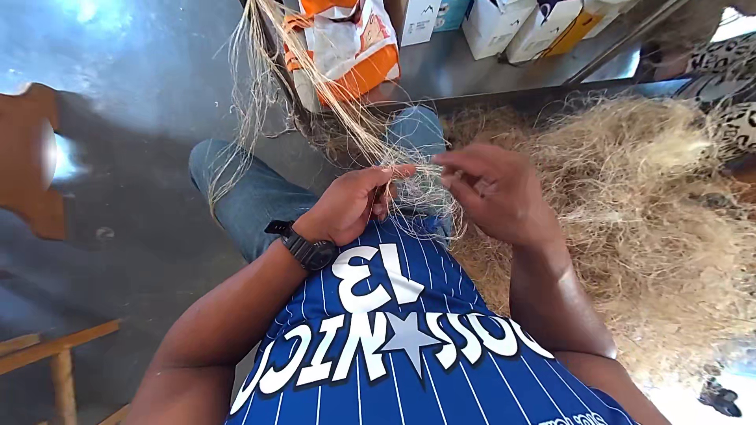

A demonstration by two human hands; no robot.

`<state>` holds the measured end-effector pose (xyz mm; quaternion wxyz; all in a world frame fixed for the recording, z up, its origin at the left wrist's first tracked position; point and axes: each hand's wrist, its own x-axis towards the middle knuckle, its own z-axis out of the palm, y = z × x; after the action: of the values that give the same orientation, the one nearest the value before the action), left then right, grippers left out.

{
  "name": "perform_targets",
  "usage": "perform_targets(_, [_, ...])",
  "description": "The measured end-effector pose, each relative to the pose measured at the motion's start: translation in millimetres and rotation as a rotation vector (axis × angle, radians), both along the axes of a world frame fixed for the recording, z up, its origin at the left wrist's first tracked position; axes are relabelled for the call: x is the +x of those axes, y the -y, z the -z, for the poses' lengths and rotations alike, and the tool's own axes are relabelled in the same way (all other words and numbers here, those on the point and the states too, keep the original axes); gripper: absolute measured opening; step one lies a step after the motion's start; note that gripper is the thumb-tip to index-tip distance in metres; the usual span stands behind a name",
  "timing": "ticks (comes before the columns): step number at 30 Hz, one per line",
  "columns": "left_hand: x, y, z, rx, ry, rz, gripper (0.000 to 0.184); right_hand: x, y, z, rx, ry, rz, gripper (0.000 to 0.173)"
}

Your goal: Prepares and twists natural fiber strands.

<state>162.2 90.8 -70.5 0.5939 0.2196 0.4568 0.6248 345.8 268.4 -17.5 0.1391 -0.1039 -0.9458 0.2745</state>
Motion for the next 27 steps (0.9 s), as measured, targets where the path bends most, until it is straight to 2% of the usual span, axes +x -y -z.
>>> perform_targets(2, [1, -2, 0, -0.016, -0.019, 0.001, 0.043, -19, 5, -5, 0.005, -0.152, 0.010, 0.028])
perform_targets(4, [4, -3, -1, -0.032, -0.049, -0.003, 0.035, -43, 5, 0, -0.043, -0.027, -0.011, 0.033])
perform_targets(6, [5, -4, -2, -0.042, -0.074, 0.006, 0.028, -68, 4, 10, -0.252, 0.148, -0.064, 0.034])
perform_targets(7, [5, -3, -2, -0.046, -0.081, 0.013, 0.027, -77, 5, 16, -0.415, 0.146, -0.084, 0.027])
perform_targets(9, [2, -1, -3, -0.055, -0.080, 0.021, 0.030, -88, 8, 22, -0.700, 0.036, -0.042, 0.016])
perform_targets(12, [-2, 4, -1, -0.053, -0.068, 0.030, 0.041, -85, -9, 23, -0.761, -0.093, 0.153, 0.017])
perform_targets(14, [-2, 5, 1, -0.051, -0.078, 0.051, 0.042, -78, -23, 25, -0.906, -0.176, 0.224, 0.018])
perform_targets(17, [0, 4, 2, -0.030, -0.075, 0.076, 0.044, -67, -25, 29, -1.262, -0.248, 0.055, 0.024])
perform_targets(19, [0, 4, 2, -0.021, -0.069, 0.091, 0.049, -63, -14, 34, -1.260, -0.167, -0.093, 0.025])
perform_targets(22, [1, 4, 5, 0.009, -0.037, 0.075, 0.050, -61, 2, 39, -1.000, -0.029, -0.210, 0.018])
perform_targets(27, [-2, 8, 8, 0.055, -0.004, 0.078, 0.054, -54, 4, 39, -0.703, -0.128, -0.312, 0.016])
